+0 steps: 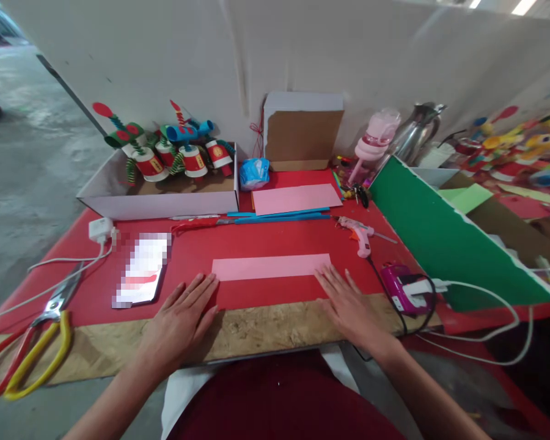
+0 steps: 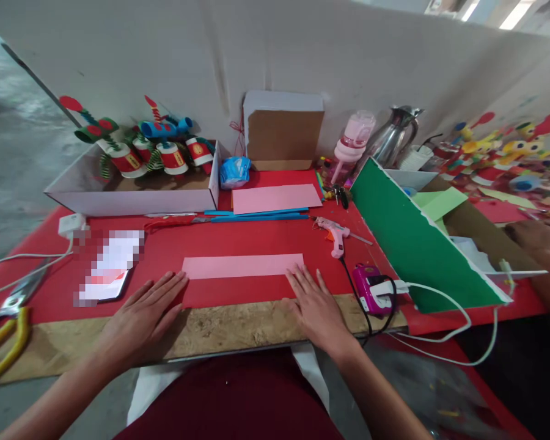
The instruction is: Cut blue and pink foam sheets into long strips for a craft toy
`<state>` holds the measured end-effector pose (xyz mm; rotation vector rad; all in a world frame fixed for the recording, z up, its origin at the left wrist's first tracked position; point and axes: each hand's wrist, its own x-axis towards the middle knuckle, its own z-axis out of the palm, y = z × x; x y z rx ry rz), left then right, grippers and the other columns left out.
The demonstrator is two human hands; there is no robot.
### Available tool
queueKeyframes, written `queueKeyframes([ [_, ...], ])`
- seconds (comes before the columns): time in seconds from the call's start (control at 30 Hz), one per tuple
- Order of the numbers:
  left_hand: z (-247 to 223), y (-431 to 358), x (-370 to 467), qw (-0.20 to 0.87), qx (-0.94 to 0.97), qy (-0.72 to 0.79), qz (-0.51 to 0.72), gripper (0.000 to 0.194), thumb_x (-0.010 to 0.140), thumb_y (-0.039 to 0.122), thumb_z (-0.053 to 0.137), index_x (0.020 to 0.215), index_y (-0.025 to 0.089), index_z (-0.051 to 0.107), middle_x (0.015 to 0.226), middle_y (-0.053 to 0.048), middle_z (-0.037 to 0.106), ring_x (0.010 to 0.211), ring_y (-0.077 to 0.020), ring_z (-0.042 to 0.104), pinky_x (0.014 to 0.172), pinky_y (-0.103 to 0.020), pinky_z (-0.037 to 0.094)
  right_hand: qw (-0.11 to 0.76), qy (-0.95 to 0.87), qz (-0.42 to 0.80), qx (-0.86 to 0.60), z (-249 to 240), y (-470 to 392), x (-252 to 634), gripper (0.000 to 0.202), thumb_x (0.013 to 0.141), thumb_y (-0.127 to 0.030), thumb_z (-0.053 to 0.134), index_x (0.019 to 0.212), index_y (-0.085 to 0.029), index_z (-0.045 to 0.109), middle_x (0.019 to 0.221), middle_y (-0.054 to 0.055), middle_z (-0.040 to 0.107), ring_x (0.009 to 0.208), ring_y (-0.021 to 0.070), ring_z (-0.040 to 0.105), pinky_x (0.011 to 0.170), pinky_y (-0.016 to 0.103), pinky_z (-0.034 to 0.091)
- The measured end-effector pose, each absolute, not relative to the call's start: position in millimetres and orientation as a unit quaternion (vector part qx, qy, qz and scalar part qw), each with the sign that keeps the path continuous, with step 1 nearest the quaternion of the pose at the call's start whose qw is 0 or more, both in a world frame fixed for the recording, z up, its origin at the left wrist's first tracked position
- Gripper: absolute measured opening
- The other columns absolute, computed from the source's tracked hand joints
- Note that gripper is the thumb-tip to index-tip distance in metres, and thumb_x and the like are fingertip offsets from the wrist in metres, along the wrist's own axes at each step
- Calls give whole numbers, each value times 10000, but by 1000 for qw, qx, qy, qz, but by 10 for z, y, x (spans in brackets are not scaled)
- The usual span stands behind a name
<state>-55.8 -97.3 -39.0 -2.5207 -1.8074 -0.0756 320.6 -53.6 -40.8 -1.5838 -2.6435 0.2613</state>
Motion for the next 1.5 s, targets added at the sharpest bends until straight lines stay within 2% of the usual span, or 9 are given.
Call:
queueKeyframes([
  [0.17, -255, -951, -466, 52, -802, -595, -17, 532, 956, 416, 323, 1398, 176, 494, 1463, -75, 514, 1392, -271, 419, 1132, -493, 337, 56, -838, 79, -538, -392, -554, 3357, 622, 1013, -498, 260, 1560, -219, 158, 1578, 71, 303, 1475, 240, 229, 1193, 525, 237],
  [0.33, -57, -703, 408, 4, -862, -506, -16, 564, 934, 215, 290, 1492, 173, 356, 1542, -65, 406, 1450, -216, 318, 1179, -433, 265, 79, -868, 115, -476, -268, -499, 2921, 639, 1013, -515, 262, 1548, -169, 211, 1582, 101, 273, 1480, 242, 207, 1201, 500, 244],
  [0.5, -159, -498, 947, -90, -879, -468, -14, 600, 969, 324, 315, 1517, 83, 278, 1570, -130, 335, 1462, -230, 289, 1186, -392, 250, 69, -876, 137, -458, -353, -452, 2674, 666, 997, -547, 316, 1539, -165, 248, 1561, 119, 325, 1467, 263, 248, 1191, 503, 271],
  [0.7, -358, -614, 452, -62, -865, -493, -69, 741, 957, 632, 263, 1494, 125, 337, 1553, -119, 374, 1450, -247, 317, 1177, -399, 270, 80, -882, 97, -455, -505, -433, 2903, 658, 1004, -503, 334, 1557, -216, 121, 1587, 76, 272, 1478, 242, 214, 1191, 487, 278],
  [0.97, -432, -789, -373, 28, -838, -541, -66, 762, 956, 608, 323, 1548, 150, 174, 1565, -101, 355, 1456, -235, 305, 1162, -403, 288, 104, -866, 27, -489, -638, -444, 3236, 637, 1018, -474, 241, 1564, -218, 32, 1581, 81, 299, 1466, 241, 258, 1163, 503, 313],
  [1.13, -383, -811, -638, 49, -827, -558, -48, 728, 929, 648, 343, 1458, 151, 403, 1489, -111, 479, 1397, -273, 406, 1131, -438, 328, 102, -855, 0, -508, -641, -446, 3451, 644, 1015, -484, 221, 1564, -211, 25, 1571, 96, 321, 1443, 258, 315, 1137, 524, 343],
  [1.23, -191, -504, -738, 62, -803, -591, -44, 538, 963, 522, 365, 1302, 162, 578, 1376, -116, 597, 1383, -290, 419, 1121, -449, 331, 115, -846, -5, -520, -561, -432, 3470, 661, 1010, -512, 206, 1566, -191, 45, 1558, 115, 344, 1435, 278, 329, 1136, 541, 337],
  [1.37, 106, 127, -826, 89, -747, -658, -35, 406, 948, 236, 374, 1286, 122, 568, 1405, -161, 553, 1347, -309, 439, 1049, -459, 381, 130, -858, 47, -496, -319, -415, 3179, 662, 1009, -519, 241, 1567, -199, 83, 1584, 95, 291, 1471, 263, 239, 1178, 525, 274],
  [1.5, 163, 494, -823, 98, -730, -677, 12, 314, 900, 167, 418, 1133, 142, 626, 1255, -183, 632, 1201, -331, 524, 931, -461, 408, 118, -877, 149, -441, -144, -291, 2611, 623, 1015, -511, 262, 1565, -245, 142, 1595, 61, 271, 1475, 225, 231, 1194, 475, 266],
])
